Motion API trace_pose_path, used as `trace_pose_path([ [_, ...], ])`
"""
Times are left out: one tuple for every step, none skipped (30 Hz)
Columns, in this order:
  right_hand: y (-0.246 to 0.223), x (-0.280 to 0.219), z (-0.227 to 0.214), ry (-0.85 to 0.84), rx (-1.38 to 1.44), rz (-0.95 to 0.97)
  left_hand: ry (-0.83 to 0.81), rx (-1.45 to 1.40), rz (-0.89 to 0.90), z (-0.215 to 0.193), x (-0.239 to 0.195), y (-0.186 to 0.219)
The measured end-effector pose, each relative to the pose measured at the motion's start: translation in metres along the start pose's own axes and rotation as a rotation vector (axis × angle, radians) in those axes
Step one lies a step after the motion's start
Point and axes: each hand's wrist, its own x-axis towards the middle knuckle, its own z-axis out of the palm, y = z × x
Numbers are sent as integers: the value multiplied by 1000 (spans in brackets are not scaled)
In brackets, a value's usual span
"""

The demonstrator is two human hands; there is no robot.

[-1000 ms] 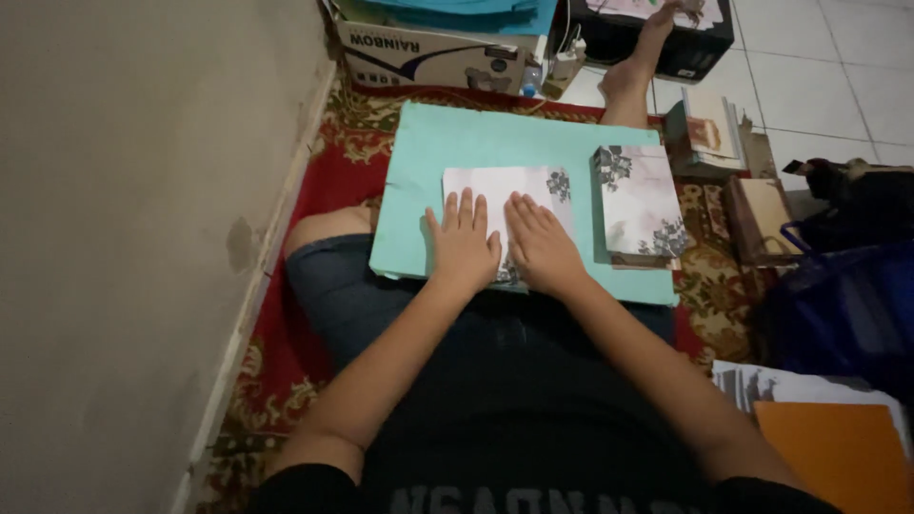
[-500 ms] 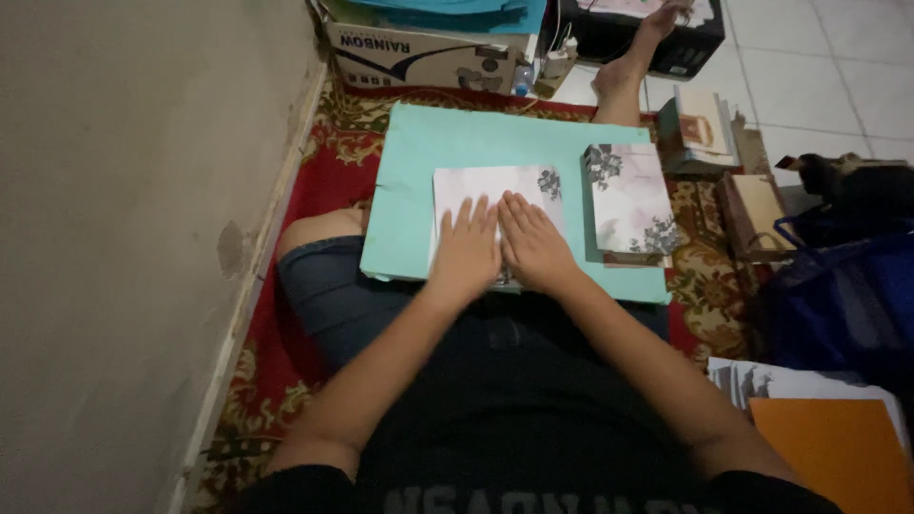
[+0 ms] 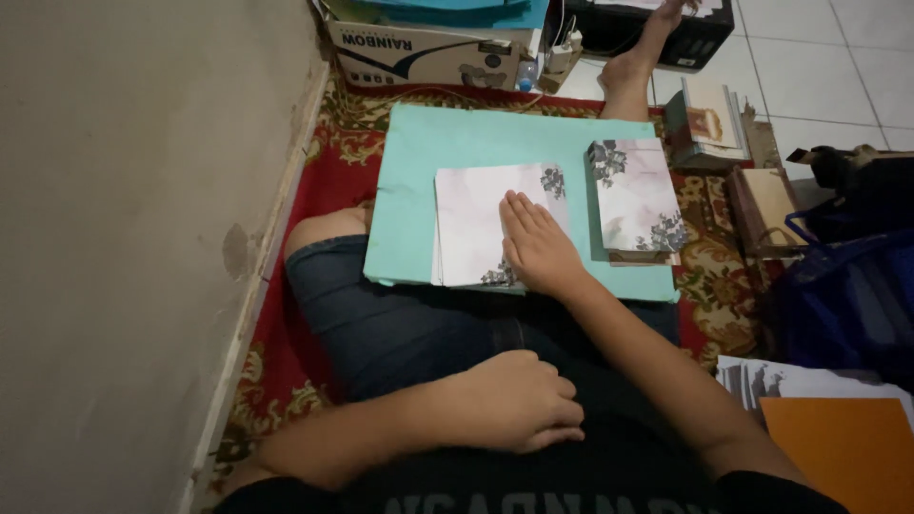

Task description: The person presses and flattens folded paper invitations on a board.

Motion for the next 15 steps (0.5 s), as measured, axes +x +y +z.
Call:
trace_pose_path([
  [3,1,3,4,-1,0,-1,4,2,4,7,-11],
  [5,1,7,50,-12,-14,0,223,-97,8,13,-21],
  [7,1,11,97,-23,-28,1,442,-195,13,19,-31],
  [9,1,16,95,-22,-28,0,440,-197,28,26,-50],
  [11,1,21,90,-62,-2,251,472,-198,42,32,-68],
  [15,6,22,92,-107,22,508,507,-193,54,40,-91],
  [18,7,30,96,-111,20,512,511,-192,52,43,-89],
  [23,7,37,167,-132,-20,466,476,-218,51,48,-88],
  [28,7,45,237,-152,-60,421,440,-244,50,52,-86],
  [23,5,37,227,-154,-61,425,431,-249,43,50,-87],
  [19,3,29,230,-138,-67,244,168,-270,36,47,-88],
  [13,1,22,231,-120,-74,63,-98,-286,29,43,-88],
  [23,-1,42,217,-120,-77,69,-110,-291,34,38,-94],
  [37,7,56,238,-149,-97,126,-250,-332,32,34,-106],
  [51,15,70,259,-178,-116,183,-391,-369,30,29,-118],
])
